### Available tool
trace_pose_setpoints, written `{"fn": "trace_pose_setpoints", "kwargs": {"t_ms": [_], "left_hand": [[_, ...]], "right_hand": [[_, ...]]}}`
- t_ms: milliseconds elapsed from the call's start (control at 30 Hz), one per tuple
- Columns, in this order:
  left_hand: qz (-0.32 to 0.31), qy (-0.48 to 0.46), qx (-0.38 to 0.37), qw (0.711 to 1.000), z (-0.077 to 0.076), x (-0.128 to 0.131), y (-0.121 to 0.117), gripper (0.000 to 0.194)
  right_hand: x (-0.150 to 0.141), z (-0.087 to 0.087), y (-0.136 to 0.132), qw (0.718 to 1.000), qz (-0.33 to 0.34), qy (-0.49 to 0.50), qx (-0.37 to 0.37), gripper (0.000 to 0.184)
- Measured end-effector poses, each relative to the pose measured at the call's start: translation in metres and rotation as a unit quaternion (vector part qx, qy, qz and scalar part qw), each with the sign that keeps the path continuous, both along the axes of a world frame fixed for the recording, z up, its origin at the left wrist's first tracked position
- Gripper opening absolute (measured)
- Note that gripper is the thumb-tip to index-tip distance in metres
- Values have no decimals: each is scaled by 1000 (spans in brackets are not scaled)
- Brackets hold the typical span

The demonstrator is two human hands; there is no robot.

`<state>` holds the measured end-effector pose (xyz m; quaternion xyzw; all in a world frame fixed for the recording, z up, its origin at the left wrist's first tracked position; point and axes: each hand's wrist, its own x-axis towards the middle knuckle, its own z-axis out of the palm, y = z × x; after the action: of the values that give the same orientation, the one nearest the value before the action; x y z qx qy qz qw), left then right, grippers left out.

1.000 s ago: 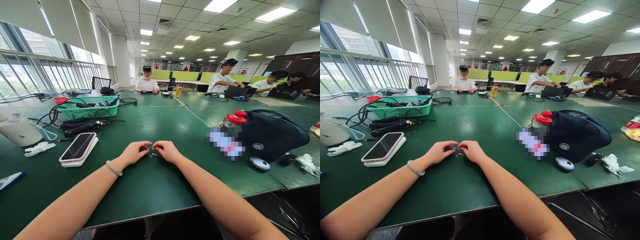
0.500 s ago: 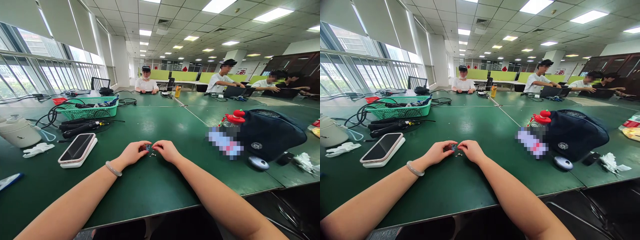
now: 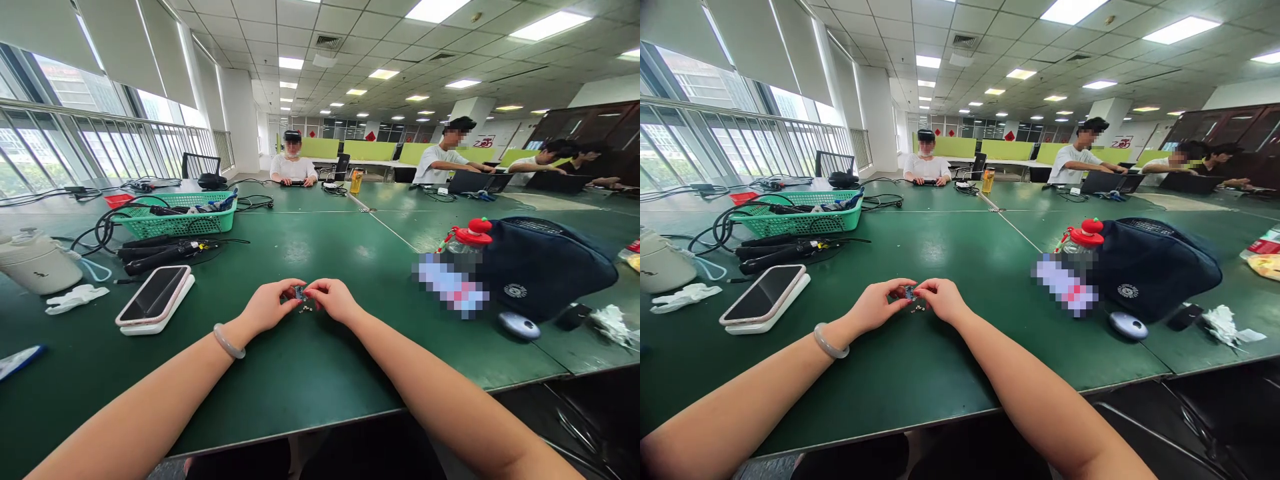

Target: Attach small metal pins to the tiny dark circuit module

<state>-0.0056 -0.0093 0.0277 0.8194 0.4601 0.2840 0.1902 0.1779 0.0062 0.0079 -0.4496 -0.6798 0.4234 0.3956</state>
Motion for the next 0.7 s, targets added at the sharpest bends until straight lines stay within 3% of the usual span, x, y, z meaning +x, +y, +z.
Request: {"fn": "trace_pose_setpoints", "kwargs": {"t_ms": [333, 700], "left_hand": [[-1, 9, 14, 1000, 1, 5, -3, 37], [-10, 24, 17, 1000, 1, 6, -4, 43]], "right_hand": [[1, -1, 2, 999, -12, 27, -30, 20], [-2, -5, 1, 1000, -20, 6, 9, 19]]}}
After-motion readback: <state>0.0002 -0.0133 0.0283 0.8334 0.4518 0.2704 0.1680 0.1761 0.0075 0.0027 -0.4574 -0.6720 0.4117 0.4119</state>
